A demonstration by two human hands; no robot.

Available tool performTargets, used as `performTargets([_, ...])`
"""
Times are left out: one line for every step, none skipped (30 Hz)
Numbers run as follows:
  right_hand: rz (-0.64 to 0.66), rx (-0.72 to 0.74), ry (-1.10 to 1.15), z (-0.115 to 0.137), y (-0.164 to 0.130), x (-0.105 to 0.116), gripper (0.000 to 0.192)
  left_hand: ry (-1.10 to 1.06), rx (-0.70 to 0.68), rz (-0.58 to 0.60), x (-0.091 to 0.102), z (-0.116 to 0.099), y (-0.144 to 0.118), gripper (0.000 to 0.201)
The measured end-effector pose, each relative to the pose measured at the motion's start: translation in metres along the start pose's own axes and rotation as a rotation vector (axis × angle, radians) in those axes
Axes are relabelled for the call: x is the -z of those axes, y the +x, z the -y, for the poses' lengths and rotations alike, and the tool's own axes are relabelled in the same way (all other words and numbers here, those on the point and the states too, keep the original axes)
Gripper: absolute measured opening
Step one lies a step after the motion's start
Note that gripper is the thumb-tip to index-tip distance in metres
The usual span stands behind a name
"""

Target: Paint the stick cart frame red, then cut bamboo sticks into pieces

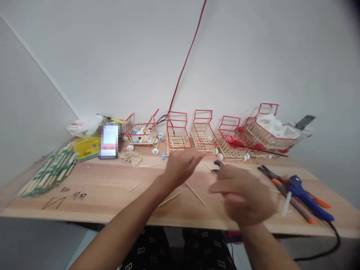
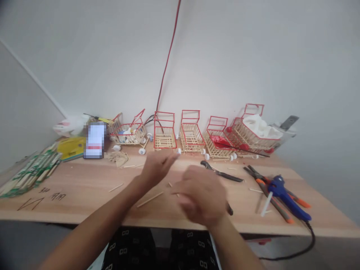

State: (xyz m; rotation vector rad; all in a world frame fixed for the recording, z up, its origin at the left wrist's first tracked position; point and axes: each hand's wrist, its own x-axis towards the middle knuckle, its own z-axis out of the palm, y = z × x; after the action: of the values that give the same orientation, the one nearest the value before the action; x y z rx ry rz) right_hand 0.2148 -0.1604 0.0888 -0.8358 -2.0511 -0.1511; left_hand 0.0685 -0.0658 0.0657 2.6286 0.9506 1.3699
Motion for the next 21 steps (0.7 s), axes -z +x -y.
performTargets([-0.04, 0.047, 0.039, 0.008, 0.007, -0.019, 0.045, -0.004, 0.056, -0.026, 0.011, 0.004, 0.001, 0.052])
performTargets([-0.057, 0.127, 0.119, 0.013, 0.014, -0.036, 0.04, -0.009, 0.116, -0.049, 0.024, 0.008, 0.001, 0.05])
performTargets([-0.074, 0.198, 0.186, 0.016, 0.021, -0.051, 0.038, -0.006, 0.188, -0.074, 0.036, 0.013, -0.001, 0.047])
performTargets([-0.053, 0.243, 0.218, 0.015, 0.027, -0.064, 0.038, 0.001, 0.252, -0.091, 0.048, 0.019, -0.005, 0.045])
performTargets([-0.059, 0.253, 0.225, 0.012, 0.032, -0.074, 0.038, 0.016, 0.313, -0.097, 0.06, 0.027, -0.011, 0.042])
performTargets([-0.044, 0.225, 0.21, 0.007, 0.035, -0.083, 0.038, 0.038, 0.368, -0.093, 0.071, 0.035, -0.019, 0.039])
performTargets([-0.026, 0.195, 0.197, -0.001, 0.038, -0.091, 0.037, 0.067, 0.418, -0.081, 0.081, 0.045, -0.028, 0.036])
performTargets([-0.008, 0.173, 0.191, -0.009, 0.038, -0.097, 0.037, 0.094, 0.471, -0.065, 0.09, 0.055, -0.038, 0.032])
performTargets([-0.003, 0.142, 0.181, -0.017, 0.038, -0.101, 0.038, 0.105, 0.532, -0.05, 0.098, 0.066, -0.048, 0.027])
performTargets([0.011, 0.122, 0.183, -0.025, 0.037, -0.104, 0.039, 0.113, 0.583, -0.019, 0.105, 0.076, -0.058, 0.024])
performTargets([0.036, 0.101, 0.184, -0.031, 0.035, -0.107, 0.039, 0.159, 0.639, -0.011, 0.112, 0.085, -0.067, 0.024])
performTargets([0.04, 0.071, 0.185, -0.036, 0.034, -0.109, 0.039, 0.21, 0.68, 0.015, 0.117, 0.092, -0.075, 0.026])
performTargets([0.045, 0.037, 0.188, -0.04, 0.031, -0.109, 0.039, 0.26, 0.685, 0.046, 0.121, 0.097, -0.081, 0.026])
performTargets([0.033, 0.003, 0.194, -0.043, 0.029, -0.109, 0.039, 0.302, 0.672, 0.062, 0.124, 0.101, -0.087, 0.026])
performTargets([0.011, -0.022, 0.208, -0.046, 0.027, -0.108, 0.039, 0.328, 0.641, 0.086, 0.124, 0.105, -0.09, 0.028])
performTargets([-0.017, -0.038, 0.236, -0.048, 0.024, -0.106, 0.039, 0.342, 0.6, 0.114, 0.123, 0.108, -0.093, 0.03])
performTargets([-0.06, -0.064, 0.268, -0.051, 0.022, -0.104, 0.04, 0.344, 0.557, 0.15, 0.12, 0.113, -0.094, 0.033])
performTargets([-0.122, -0.102, 0.305, -0.054, 0.02, -0.101, 0.041, 0.342, 0.52, 0.193, 0.115, 0.118, -0.095, 0.036])
performTargets([-0.181, -0.179, 0.327, -0.058, 0.019, -0.098, 0.04, 0.344, 0.492, 0.243, 0.109, 0.124, -0.096, 0.037])
performTargets([-0.242, -0.255, 0.344, -0.061, 0.018, -0.094, 0.04, 0.35, 0.475, 0.291, 0.103, 0.13, -0.096, 0.036])
performTargets([-0.303, -0.327, 0.356, -0.064, 0.017, -0.091, 0.041, 0.363, 0.466, 0.325, 0.098, 0.135, -0.096, 0.035])
